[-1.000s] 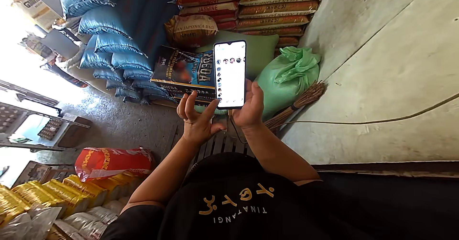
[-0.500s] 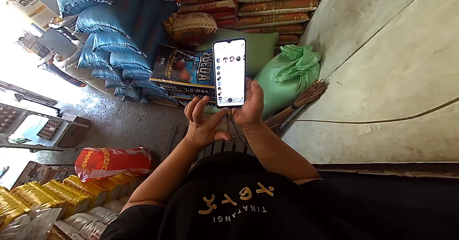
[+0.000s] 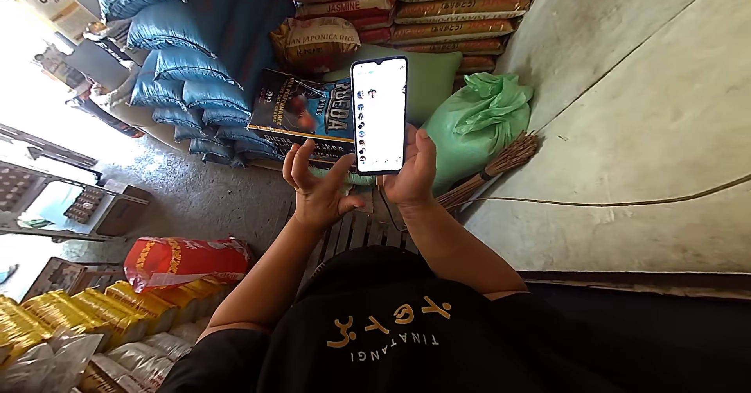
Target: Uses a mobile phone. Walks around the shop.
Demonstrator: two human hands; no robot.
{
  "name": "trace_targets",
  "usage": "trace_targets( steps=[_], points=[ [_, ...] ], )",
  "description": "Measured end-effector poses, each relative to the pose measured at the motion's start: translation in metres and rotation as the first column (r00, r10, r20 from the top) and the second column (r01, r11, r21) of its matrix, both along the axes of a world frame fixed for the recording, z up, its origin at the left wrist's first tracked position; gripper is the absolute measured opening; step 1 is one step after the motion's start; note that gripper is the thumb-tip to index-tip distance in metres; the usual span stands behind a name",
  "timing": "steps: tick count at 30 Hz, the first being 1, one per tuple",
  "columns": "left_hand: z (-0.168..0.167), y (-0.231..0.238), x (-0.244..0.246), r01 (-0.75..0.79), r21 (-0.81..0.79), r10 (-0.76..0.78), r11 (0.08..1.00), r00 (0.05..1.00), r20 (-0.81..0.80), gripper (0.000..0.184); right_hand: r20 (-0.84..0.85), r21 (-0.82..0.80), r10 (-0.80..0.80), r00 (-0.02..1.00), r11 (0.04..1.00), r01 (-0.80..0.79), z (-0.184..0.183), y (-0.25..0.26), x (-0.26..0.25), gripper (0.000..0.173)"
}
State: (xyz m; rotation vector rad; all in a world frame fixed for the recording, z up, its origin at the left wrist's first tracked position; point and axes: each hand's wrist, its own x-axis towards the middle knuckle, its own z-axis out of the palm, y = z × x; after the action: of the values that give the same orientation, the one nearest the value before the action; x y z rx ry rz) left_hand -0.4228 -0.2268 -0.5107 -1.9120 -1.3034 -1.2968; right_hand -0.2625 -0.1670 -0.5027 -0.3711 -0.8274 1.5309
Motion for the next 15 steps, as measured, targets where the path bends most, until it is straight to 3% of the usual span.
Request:
trace_targets(
  steps=[15],
  points=[
    [0.0046, 0.0001, -0.0006, -0.035, -0.071, 0.032, 0.997, 0.999, -0.036, 0.077, -0.011, 0.033, 0.043, 0.999, 0.999, -0.042, -0.0003, -0.0022, -0.0053, 0.049]
  ],
)
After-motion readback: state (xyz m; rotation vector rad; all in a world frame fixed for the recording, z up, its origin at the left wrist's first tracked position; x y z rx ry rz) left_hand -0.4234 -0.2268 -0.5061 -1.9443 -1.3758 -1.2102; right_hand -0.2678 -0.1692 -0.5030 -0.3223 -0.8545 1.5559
